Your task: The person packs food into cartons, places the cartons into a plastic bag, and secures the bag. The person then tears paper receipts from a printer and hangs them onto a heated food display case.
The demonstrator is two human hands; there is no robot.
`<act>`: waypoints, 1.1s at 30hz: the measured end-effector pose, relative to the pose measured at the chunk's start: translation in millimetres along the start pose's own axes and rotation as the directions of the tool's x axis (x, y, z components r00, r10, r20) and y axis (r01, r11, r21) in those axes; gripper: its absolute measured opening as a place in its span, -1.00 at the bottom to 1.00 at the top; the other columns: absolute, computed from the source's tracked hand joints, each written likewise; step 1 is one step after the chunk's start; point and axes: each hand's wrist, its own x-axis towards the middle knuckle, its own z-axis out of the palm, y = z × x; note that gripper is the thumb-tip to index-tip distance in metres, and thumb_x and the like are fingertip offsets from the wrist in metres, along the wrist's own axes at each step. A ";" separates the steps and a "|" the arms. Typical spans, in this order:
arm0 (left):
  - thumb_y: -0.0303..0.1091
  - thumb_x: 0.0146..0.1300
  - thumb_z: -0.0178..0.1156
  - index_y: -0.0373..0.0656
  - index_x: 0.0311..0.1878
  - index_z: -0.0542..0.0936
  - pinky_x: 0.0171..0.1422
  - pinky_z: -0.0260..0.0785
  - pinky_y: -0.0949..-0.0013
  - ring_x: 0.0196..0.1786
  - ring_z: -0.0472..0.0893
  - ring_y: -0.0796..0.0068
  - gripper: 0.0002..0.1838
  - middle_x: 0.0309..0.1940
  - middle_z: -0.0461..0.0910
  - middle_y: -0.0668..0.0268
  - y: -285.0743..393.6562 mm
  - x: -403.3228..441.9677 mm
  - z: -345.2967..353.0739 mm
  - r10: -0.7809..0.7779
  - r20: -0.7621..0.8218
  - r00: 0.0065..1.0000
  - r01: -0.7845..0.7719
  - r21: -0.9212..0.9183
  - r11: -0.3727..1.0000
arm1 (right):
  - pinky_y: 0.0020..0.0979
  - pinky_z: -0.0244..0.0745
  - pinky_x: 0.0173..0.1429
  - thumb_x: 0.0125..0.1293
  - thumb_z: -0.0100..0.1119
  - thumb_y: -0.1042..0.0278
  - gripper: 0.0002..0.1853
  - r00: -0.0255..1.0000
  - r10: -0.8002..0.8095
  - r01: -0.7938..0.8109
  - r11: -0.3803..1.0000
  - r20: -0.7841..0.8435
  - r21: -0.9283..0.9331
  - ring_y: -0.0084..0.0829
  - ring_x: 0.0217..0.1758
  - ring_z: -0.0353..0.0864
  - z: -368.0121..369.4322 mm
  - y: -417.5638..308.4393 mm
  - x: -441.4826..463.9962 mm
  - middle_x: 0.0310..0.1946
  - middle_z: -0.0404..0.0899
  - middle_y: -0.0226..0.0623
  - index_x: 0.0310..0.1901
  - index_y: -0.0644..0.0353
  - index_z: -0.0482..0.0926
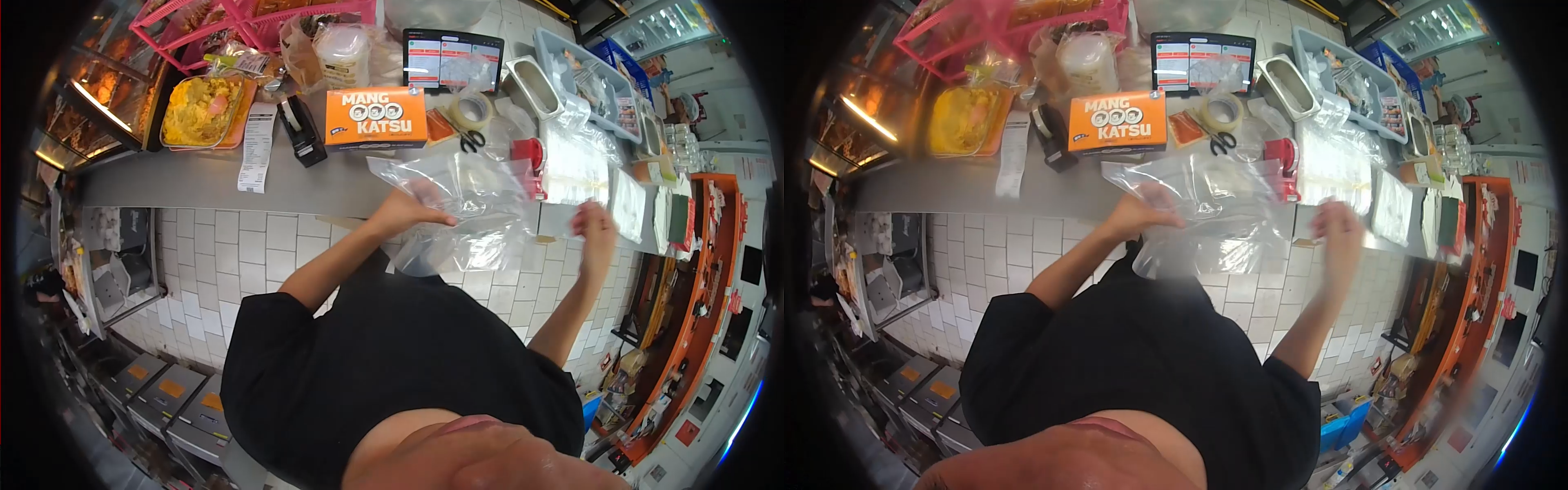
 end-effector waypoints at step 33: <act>-0.29 0.32 0.03 -0.16 0.00 0.41 -0.52 0.37 0.43 -0.52 0.52 0.51 -0.76 -0.42 0.53 0.34 -4.3 -40.9 -16.0 -0.017 -0.367 0.930 -0.140 -0.397 0.907 | -0.36 0.49 -0.09 0.06 0.18 0.50 -0.88 0.442 -0.822 0.852 0.510 0.360 0.120 -0.29 -0.20 0.60 136.2 -75.0 -43.0 -0.25 0.60 -0.22 -0.32 0.17 0.61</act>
